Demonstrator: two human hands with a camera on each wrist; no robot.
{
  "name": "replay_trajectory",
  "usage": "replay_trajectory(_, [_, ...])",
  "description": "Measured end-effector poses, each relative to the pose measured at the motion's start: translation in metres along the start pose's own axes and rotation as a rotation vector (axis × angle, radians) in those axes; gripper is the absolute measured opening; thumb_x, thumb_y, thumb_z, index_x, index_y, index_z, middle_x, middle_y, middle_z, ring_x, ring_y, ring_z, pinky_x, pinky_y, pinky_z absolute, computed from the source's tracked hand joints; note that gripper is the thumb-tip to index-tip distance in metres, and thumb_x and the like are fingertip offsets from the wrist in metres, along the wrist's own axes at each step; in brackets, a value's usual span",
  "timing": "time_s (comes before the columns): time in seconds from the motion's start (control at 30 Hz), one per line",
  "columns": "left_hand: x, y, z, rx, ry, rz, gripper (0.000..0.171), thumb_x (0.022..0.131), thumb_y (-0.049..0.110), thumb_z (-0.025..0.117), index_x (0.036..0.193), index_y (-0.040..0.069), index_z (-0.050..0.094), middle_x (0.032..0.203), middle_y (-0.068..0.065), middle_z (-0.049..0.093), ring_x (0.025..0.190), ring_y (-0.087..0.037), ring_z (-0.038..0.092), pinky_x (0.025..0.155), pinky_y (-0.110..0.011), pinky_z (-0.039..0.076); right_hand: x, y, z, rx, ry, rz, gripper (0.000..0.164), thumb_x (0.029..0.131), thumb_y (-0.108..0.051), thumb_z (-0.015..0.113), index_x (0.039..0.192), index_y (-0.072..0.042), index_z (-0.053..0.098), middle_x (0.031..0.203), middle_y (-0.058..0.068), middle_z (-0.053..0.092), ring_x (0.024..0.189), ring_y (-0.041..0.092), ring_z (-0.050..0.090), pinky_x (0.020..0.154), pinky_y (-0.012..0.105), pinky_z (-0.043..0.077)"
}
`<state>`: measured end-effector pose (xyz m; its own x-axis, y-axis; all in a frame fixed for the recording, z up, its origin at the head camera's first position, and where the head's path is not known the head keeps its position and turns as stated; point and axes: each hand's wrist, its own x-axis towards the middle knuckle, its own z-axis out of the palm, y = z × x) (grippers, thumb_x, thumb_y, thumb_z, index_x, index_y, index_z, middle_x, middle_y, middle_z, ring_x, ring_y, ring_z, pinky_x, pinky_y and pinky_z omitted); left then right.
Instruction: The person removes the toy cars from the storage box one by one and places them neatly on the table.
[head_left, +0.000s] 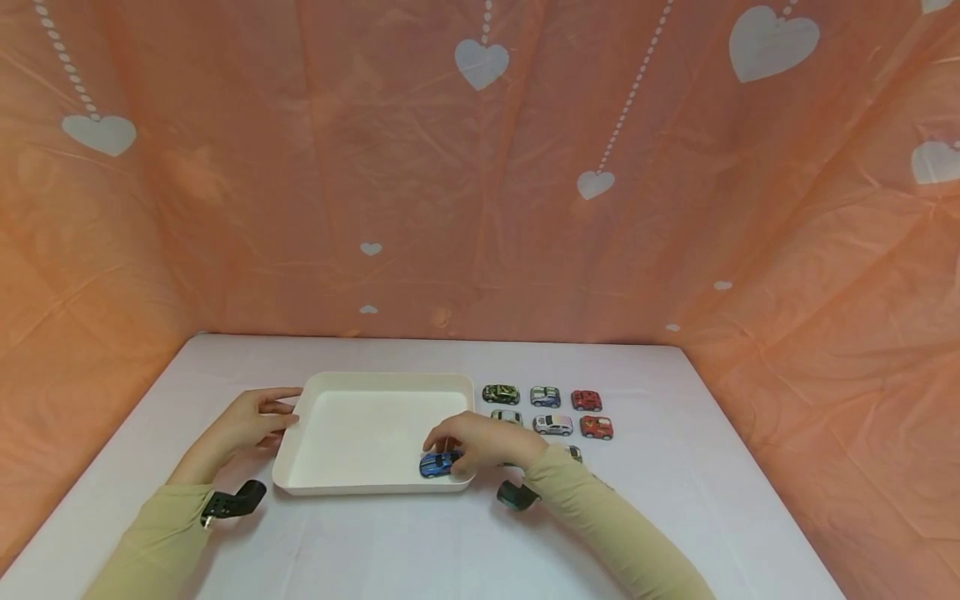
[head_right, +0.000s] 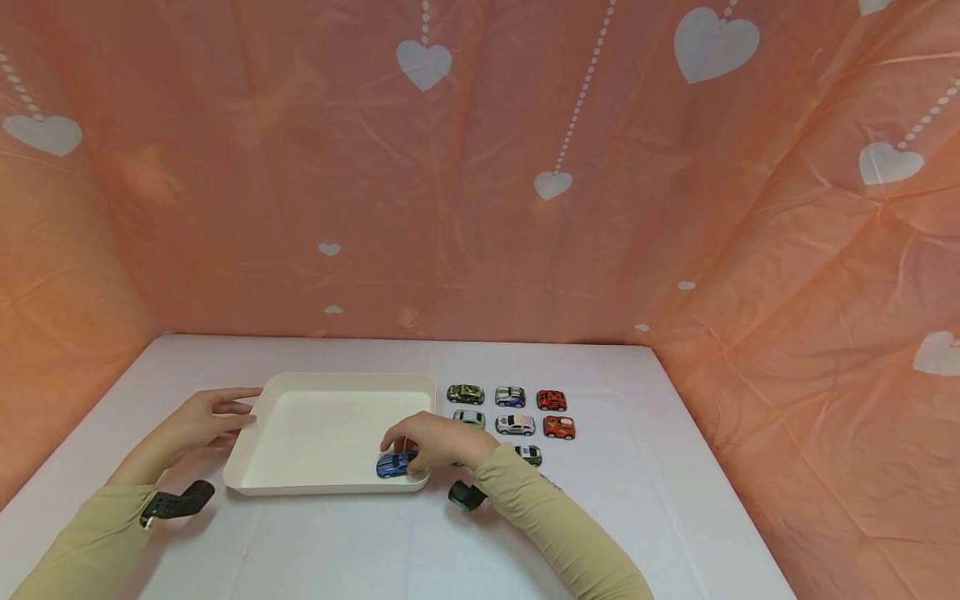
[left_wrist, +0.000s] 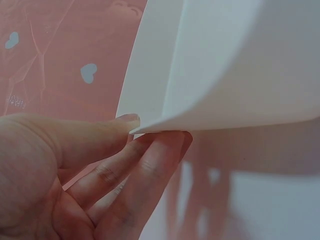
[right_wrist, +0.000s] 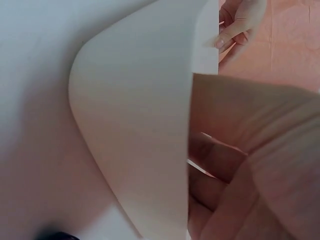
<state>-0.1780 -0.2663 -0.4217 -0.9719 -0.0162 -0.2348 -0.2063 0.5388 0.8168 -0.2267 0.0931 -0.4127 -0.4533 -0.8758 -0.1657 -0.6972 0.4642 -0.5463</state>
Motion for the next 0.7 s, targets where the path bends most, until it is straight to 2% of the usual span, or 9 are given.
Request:
replay_trajectory(0.13, [-0.0017,0.0007,-0.0008,-0.004,-0.004,0.035,0.056,0.093,0.008,0.062,0.141,-0.007,0.038,0.117,-0.031,0.056,0.072,-0.018,0.06,0.06,-0.033,0.053,-0.0001,-0.0019,0.0003,-0.022,0.008,0.005,0.047,0.072,0.005,0.075,0.114,-0.012,0.066,0.096,-0.008,0.063,0.089,0.004,0.057,0.079,0.017,0.044])
replay_trajectory(0.43, [-0.0013,0.0011,-0.0005,-0.002,-0.004,0.031,0.056,0.093,0.009,0.062,0.141,-0.006,0.038,0.117,-0.031,0.056,0.072,-0.019,0.059,0.061,-0.033,0.053,-0.0002,-0.0015,0.0024,-0.075,0.035,-0.016,0.042,0.073,0.004,0.071,0.111,-0.014,0.068,0.099,-0.01,0.061,0.088,0.003,0.054,0.08,0.016,0.044])
replay_trajectory(0.7, [-0.0008,0.0005,-0.0005,-0.01,-0.004,0.032,0.057,0.092,0.009,0.063,0.142,-0.006,0.037,0.119,-0.031,0.055,0.072,-0.018,0.059,0.061,-0.033,0.053,-0.001,0.0058,0.0017,-0.015,0.081,-0.055,0.042,0.073,0.004,0.072,0.11,-0.016,0.068,0.098,-0.012,0.061,0.088,0.003,0.055,0.077,0.016,0.046])
